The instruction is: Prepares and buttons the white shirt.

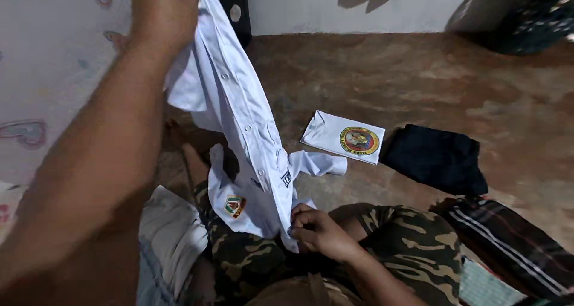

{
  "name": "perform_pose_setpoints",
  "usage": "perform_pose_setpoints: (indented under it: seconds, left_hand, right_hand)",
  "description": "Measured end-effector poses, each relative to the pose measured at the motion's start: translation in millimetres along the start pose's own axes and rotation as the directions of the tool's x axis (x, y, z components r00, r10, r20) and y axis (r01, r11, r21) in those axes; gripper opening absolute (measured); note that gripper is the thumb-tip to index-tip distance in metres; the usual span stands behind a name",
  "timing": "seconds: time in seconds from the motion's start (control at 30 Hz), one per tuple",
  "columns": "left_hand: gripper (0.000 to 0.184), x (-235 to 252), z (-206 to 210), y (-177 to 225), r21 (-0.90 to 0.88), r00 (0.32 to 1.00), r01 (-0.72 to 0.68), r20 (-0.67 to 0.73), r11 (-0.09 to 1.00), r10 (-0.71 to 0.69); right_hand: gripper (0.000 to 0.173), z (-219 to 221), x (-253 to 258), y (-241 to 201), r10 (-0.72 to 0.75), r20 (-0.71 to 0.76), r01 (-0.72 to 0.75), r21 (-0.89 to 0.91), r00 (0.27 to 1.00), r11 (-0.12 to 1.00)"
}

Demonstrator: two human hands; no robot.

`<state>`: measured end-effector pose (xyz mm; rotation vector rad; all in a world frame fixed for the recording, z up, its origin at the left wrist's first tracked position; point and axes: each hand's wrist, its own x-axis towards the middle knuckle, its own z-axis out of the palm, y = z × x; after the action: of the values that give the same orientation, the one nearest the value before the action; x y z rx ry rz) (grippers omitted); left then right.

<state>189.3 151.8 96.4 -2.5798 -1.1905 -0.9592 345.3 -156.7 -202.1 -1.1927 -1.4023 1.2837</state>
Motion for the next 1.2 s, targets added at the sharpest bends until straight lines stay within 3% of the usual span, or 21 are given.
perform_pose_setpoints:
  seconds: [0.1, 0.2, 0.27, 0.33, 0.37, 0.4, 0.5, 0.6, 0.67, 0.77, 0.9, 1.0, 1.07, 1.13, 1.2]
  left_hand:
    - [0.046, -52.9, 27.9, 11.4, -0.032, 0.968, 0.102, 0.232, 0.994, -0.092]
    - [0.051, -128.1, 82.2, 0.9, -0.012, 0.843, 0.14, 0.527, 0.99, -0.112]
    - [0.046, -192.1, 110.7, -6.7, -0.043, 0.622, 0.149, 0.781, 0.988, -0.06]
    - [0.048, -245.8, 138.1, -12.8, -0.1, 0.281, 0.164, 0.958, 0.981, 0.051]
    - [0.052, -268.4, 148.2, -10.6, -0.109, 0.179, 0.176, 0.981, 0.978, 0.077]
    - [0.056, -290.8, 156.4, -8.1, -0.124, 0.169, 0.202, 0.982, 0.971, 0.09]
    - [0.072, -345.0, 174.9, 3.4, -0.125, 0.292, 0.279, 0.956, 0.952, 0.04]
    - [0.089, -372.3, 191.4, 26.8, -0.133, 0.391, 0.278, 0.92, 0.951, 0.015]
    - [0.093, -379.2, 199.9, 45.3, -0.077, 0.403, 0.274, 0.914, 0.958, -0.042]
    - [0.092, -380.5, 210.0, 62.0, -0.016, 0.386, 0.267, 0.918, 0.964, -0.091]
    - [0.094, -382.7, 210.3, 63.3, -0.184, 0.545, 0.405, 0.835, 0.896, -0.075]
    - [0.084, -375.7, 199.7, 76.5, -0.298, 0.638, 0.548, 0.753, 0.782, -0.159]
    - [0.073, -369.5, 193.8, 87.3, -0.34, 0.652, 0.65, 0.709, 0.68, -0.269]
    - [0.052, -365.3, 192.6, 89.5, -0.343, 0.638, 0.704, 0.69, 0.622, -0.341]
    - [0.032, -357.9, 187.7, 84.4, -0.315, 0.632, 0.707, 0.683, 0.633, -0.366]
  right_hand:
    - [0.015, 16.2, 8.4, 4.7, -0.058, -0.069, 0.071, 0.213, 0.996, 0.975]
    - [0.027, 9.3, 22.0, 21.3, -0.073, -0.094, 0.1, 0.326, 0.993, 0.94]
    - [0.027, -10.2, 30.7, 40.8, -0.056, -0.192, 0.105, 0.259, 0.98, 0.96]
    - [0.024, -36.8, 37.1, 73.1, 0.012, -0.319, 0.028, 0.12, 0.948, 0.992]
    - [0.025, -48.8, 38.3, 89.9, 0.086, -0.366, -0.077, 0.039, 0.927, 0.996]
    - [0.026, -57.6, 38.3, 104.4, 0.186, -0.383, -0.217, -0.04, 0.905, 0.975]
    - [0.033, -60.4, 38.3, 134.3, 0.402, -0.299, -0.484, -0.289, 0.865, 0.826]
    - [0.063, -45.6, 41.9, 151.8, 0.466, -0.14, -0.484, -0.341, 0.874, 0.805]
    - [0.082, -39.4, 44.2, 156.8, 0.458, -0.055, -0.457, -0.236, 0.887, 0.857]
    - [0.083, -41.1, 41.8, 152.0, 0.44, -0.011, -0.44, -0.028, 0.898, 0.897]
    - [0.075, -43.7, 33.7, 138.2, 0.463, -0.048, -0.435, 0.266, 0.885, 0.86]
    - [0.079, -38.9, 29.4, 123.3, 0.299, -0.087, -0.26, 0.305, 0.95, 0.916]
    - [0.076, -29.9, 27.5, 96.7, 0.146, -0.104, -0.111, 0.286, 0.984, 0.952]
    - [0.064, -19.9, 23.5, 66.2, 0.008, -0.108, 0.009, 0.158, 0.994, 0.987]
    - [0.049, -14.6, 20.3, 52.7, -0.11, -0.142, 0.105, -0.044, 0.984, 0.994]
